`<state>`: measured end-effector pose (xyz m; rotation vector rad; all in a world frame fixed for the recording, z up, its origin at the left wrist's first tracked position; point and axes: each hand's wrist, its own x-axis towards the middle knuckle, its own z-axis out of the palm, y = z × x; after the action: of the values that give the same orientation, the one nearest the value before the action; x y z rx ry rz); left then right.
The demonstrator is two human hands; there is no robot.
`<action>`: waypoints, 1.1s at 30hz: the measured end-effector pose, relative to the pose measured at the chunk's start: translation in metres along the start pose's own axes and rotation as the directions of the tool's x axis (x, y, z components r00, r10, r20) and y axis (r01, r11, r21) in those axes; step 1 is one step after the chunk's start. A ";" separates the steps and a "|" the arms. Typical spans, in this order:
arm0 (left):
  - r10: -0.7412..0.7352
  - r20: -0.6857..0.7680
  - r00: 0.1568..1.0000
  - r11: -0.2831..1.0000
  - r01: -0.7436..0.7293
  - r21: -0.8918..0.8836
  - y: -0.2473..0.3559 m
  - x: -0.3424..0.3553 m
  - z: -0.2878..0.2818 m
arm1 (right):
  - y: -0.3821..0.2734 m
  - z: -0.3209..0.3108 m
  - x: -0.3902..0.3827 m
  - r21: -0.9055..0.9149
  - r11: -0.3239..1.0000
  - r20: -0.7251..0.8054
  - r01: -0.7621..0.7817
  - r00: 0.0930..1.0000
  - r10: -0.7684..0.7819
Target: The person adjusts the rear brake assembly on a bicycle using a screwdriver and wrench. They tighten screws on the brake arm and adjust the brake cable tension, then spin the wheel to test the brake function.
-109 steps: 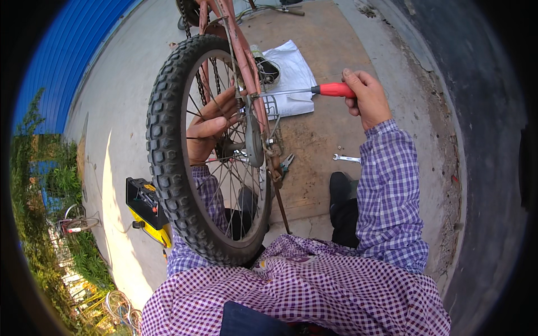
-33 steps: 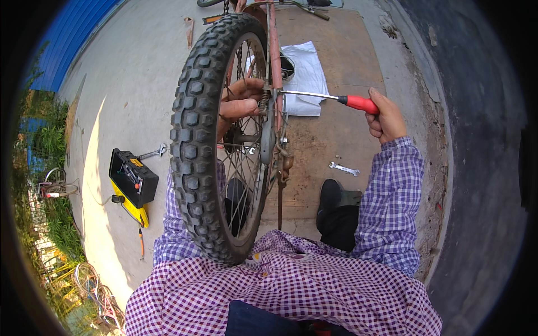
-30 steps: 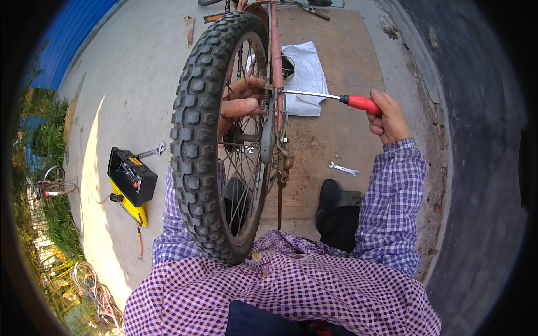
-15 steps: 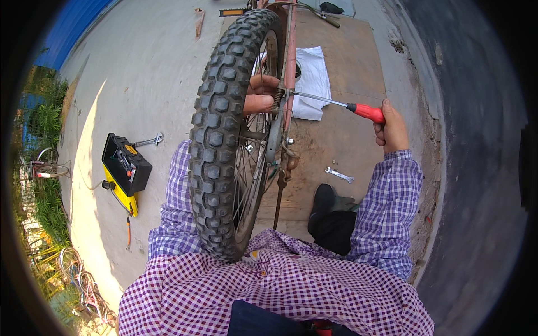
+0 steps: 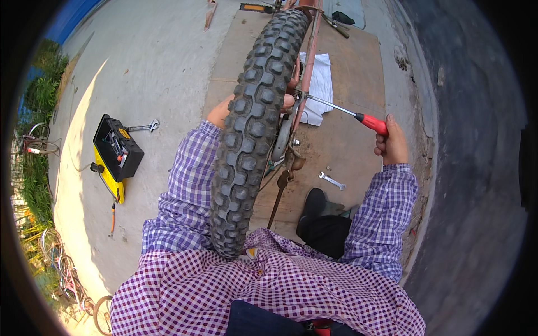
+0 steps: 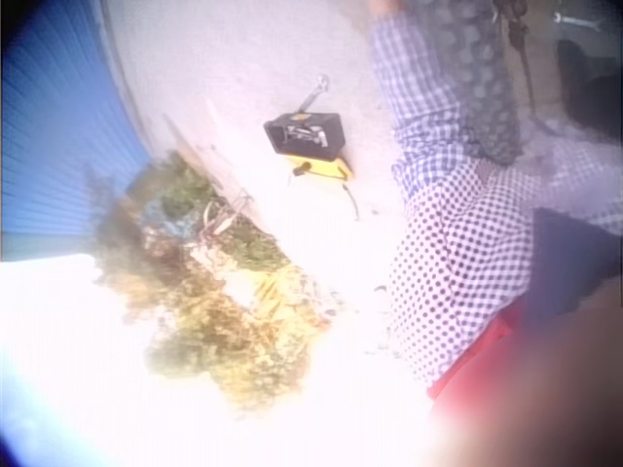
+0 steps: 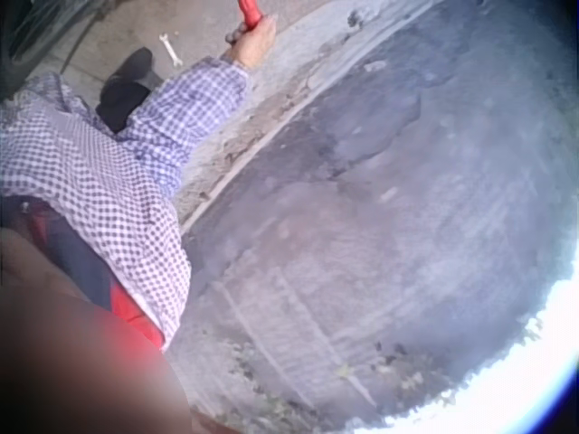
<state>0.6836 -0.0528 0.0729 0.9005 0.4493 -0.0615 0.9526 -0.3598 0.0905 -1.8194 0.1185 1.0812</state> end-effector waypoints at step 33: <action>0.113 -0.076 0.991 0.990 -0.118 -0.077 -0.017 -0.010 -0.009 | 0.024 0.027 -0.010 0.154 0.984 0.032 0.084 0.995 -0.090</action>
<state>0.6672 -0.0582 0.0591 0.8488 0.4621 0.0948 0.9178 -0.3553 0.0777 -1.6506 0.0956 1.0175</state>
